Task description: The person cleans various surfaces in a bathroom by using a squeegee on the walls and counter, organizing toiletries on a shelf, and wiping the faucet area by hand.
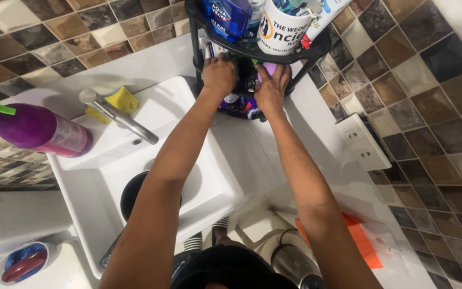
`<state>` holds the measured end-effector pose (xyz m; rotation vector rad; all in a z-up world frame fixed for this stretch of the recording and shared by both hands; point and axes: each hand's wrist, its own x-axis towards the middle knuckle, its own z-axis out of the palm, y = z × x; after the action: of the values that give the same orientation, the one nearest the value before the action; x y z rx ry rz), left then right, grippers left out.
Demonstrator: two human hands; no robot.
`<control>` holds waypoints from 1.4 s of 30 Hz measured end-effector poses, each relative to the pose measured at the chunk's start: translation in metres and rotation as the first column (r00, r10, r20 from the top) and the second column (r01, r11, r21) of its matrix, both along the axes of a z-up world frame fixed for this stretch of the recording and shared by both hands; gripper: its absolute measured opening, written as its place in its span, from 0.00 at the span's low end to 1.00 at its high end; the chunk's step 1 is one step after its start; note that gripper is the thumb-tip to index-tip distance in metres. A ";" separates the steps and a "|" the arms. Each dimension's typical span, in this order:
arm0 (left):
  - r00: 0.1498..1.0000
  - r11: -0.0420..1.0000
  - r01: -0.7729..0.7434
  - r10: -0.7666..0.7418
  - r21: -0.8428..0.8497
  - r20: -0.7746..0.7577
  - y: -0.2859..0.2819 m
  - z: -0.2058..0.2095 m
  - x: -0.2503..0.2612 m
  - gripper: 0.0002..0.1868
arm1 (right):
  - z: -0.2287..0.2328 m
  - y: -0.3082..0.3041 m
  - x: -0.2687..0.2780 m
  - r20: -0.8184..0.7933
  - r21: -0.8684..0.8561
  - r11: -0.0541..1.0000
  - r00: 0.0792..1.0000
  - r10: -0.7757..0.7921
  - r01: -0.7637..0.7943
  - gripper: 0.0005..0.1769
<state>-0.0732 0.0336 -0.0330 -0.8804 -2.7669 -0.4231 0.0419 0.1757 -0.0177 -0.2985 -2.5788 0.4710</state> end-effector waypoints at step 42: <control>0.995 0.993 -0.083 0.087 -0.080 0.046 -0.003 0.051 0.030 0.34 | 0.016 -0.014 0.003 -0.057 0.059 0.998 0.998 -0.016 0.020 0.42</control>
<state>-0.0433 0.0302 0.0175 -0.7752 -2.8710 -0.3284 0.0454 0.1619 -0.0015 -0.2834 -2.5275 0.3900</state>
